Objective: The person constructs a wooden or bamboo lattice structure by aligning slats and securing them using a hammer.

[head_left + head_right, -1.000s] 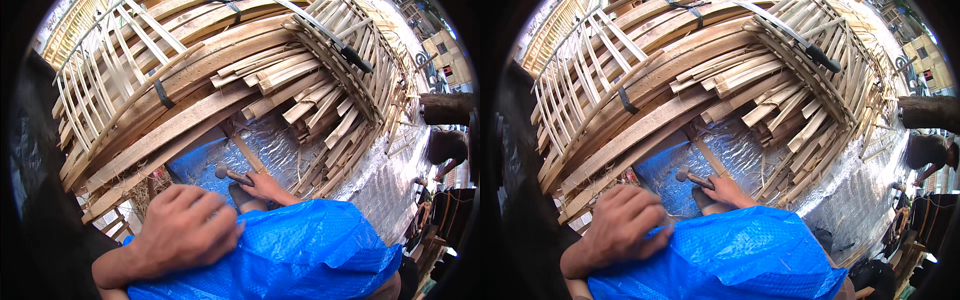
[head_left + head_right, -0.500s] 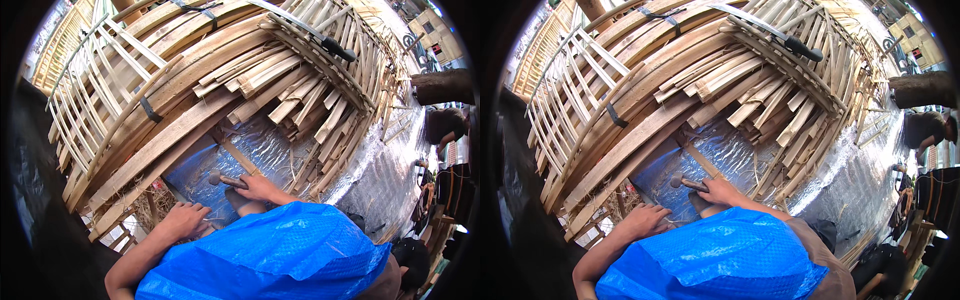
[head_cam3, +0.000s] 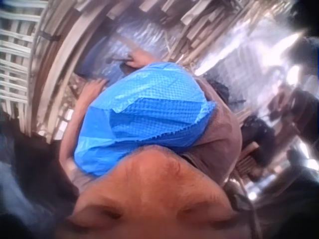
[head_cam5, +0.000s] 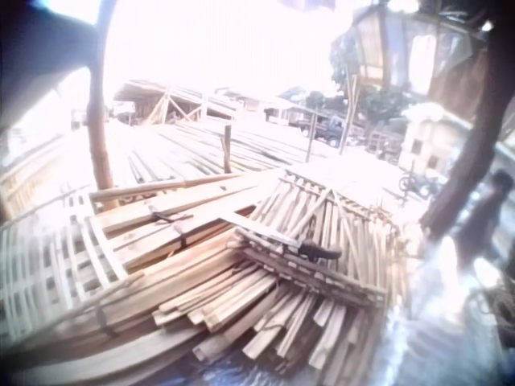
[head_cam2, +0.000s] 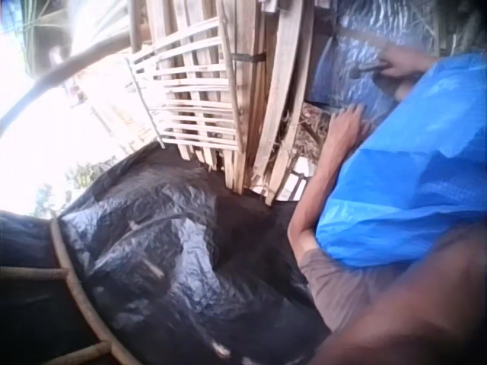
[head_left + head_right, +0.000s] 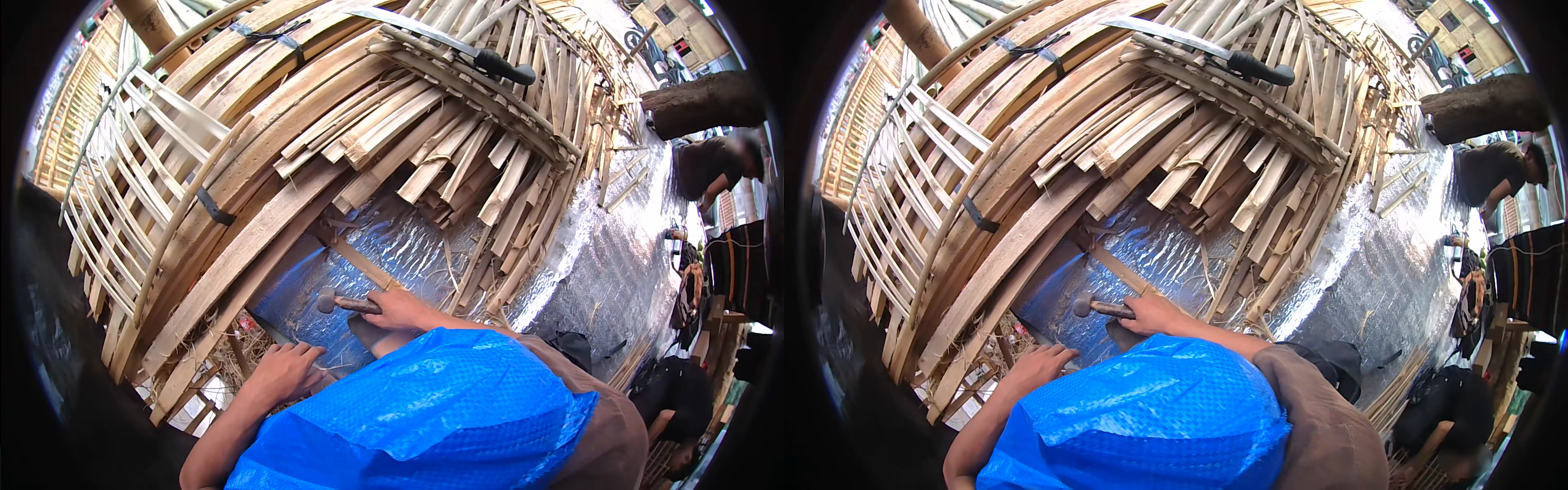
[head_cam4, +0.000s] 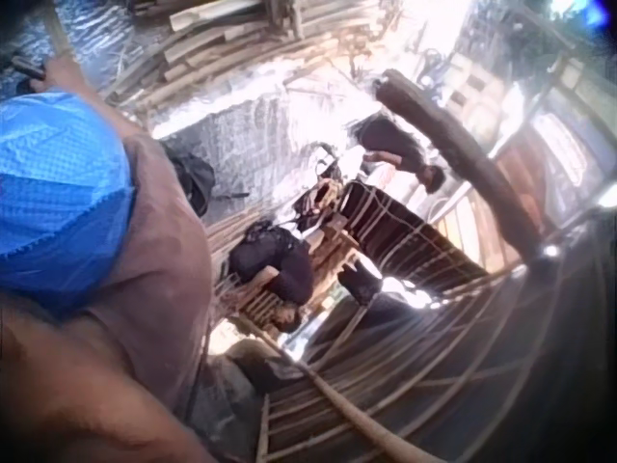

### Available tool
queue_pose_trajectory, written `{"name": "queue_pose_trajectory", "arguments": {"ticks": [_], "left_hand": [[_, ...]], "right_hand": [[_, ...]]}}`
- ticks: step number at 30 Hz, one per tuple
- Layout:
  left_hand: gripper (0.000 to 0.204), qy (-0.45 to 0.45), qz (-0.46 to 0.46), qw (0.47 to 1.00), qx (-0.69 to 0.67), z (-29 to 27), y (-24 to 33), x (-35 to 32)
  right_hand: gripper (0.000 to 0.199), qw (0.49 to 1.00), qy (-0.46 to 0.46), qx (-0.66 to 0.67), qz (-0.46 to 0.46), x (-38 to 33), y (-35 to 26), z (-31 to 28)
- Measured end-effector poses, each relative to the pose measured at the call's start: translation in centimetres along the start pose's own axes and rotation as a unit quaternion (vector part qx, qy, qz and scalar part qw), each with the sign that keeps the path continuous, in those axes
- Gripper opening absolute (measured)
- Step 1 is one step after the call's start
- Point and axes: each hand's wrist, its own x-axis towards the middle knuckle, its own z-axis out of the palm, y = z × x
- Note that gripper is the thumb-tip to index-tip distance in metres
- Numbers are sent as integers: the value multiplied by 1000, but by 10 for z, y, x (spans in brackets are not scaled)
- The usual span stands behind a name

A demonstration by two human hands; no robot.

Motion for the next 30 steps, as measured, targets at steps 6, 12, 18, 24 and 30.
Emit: {"name": "queue_pose_trajectory", "arguments": {"ticks": [6,12,18,24,30], "left_hand": [[43,27,-4,999,-16,11,-7,-5],[44,24,-13,999,-37,20,-12,-16],[45,1,-20,999,-35,22,-15,-16],[43,30,-22,999,-26,23,-19,-12],[42,37,-27,999,-27,18,-14,-16]], "right_hand": [[32,997,39,-38,-46,-28,-12,-12],[17,921,353,-127,-107,-99,47,-110],[30,802,330,-253,428,-201,166,-229],[28,738,201,-295,573,-196,209,-218],[26,735,201,-291,578,-189,231,-208]]}}
